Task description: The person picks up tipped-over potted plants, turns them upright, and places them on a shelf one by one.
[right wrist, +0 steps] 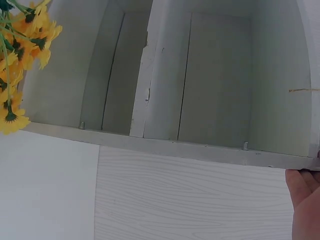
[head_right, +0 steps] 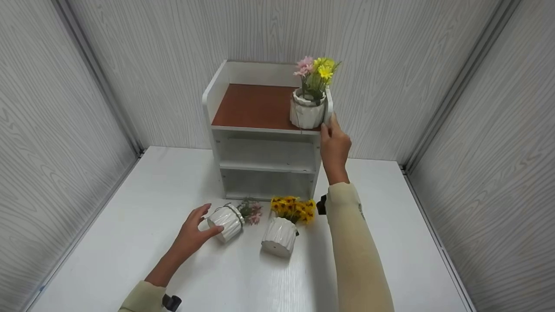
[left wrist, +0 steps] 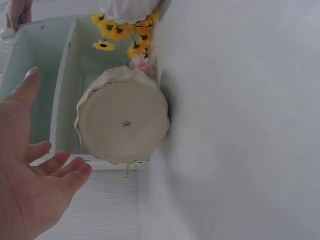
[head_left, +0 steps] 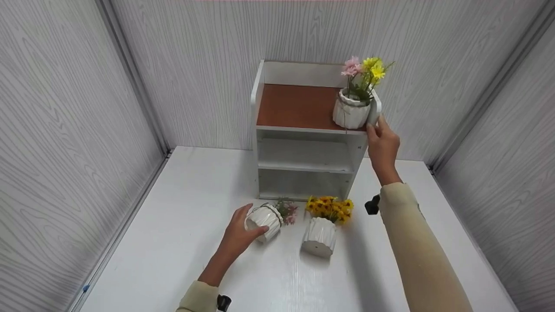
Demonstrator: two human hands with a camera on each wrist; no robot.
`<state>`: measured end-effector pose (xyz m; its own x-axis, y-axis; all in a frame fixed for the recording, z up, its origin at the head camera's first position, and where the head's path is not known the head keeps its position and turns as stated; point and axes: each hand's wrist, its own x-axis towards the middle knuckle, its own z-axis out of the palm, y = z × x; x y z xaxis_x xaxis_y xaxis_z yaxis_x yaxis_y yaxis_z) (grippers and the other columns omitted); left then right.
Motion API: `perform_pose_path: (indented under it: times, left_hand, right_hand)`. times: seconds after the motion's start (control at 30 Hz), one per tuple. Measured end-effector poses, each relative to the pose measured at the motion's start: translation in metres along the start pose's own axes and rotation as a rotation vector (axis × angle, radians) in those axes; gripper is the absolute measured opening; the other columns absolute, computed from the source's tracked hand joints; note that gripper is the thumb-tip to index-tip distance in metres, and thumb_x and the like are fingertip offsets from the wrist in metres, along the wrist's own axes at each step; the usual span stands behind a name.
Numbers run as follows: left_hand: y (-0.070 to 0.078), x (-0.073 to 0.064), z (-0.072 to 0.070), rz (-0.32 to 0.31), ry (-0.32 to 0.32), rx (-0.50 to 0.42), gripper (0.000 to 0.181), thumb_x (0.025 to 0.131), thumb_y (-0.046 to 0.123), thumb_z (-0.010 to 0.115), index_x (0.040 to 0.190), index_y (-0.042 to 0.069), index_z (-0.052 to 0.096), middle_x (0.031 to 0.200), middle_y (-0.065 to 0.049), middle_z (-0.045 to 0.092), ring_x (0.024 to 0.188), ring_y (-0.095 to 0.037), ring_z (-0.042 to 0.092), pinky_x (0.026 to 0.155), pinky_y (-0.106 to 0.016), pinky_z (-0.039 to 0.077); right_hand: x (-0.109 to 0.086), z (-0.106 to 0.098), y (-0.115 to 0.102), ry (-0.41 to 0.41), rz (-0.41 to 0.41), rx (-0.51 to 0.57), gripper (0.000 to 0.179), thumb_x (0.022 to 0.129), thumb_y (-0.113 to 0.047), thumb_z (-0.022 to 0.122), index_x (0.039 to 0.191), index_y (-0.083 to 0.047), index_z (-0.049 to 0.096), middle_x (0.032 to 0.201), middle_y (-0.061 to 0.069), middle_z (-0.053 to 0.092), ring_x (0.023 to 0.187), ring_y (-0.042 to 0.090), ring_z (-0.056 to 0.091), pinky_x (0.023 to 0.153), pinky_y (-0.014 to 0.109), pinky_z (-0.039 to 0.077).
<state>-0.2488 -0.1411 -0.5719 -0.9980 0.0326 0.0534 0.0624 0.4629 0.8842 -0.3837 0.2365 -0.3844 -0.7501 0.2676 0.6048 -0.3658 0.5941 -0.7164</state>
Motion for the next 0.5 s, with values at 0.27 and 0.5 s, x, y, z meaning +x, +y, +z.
perform_pose_path:
  times: [0.27, 0.5]
  left_hand:
    - [-0.014, 0.0, 0.008, -0.003, -0.004, 0.055, 0.089, 0.083, 0.053, 0.078, 0.153, 0.013, 0.04, 0.158, -0.011, 0.037, 0.147, -0.034, 0.037, 0.115, -0.057, 0.035]
    - [-0.011, 0.009, 0.02, 0.018, -0.002, 0.08, 0.083, 0.084, 0.048, 0.079, 0.15, 0.011, 0.045, 0.154, -0.012, 0.042, 0.144, -0.035, 0.041, 0.114, -0.057, 0.036]
  right_hand:
    - [-0.001, 0.0, -0.001, -0.003, 0.009, -0.021, 0.051, 0.103, -0.025, 0.059, 0.152, -0.017, 0.046, 0.131, 0.017, 0.066, 0.116, 0.022, 0.068, 0.094, 0.042, 0.055]
    - [0.0, -0.001, 0.0, 0.005, 0.003, -0.02, 0.05, 0.103, -0.024, 0.059, 0.151, -0.02, 0.048, 0.132, 0.015, 0.066, 0.116, 0.021, 0.067, 0.094, 0.042, 0.055]
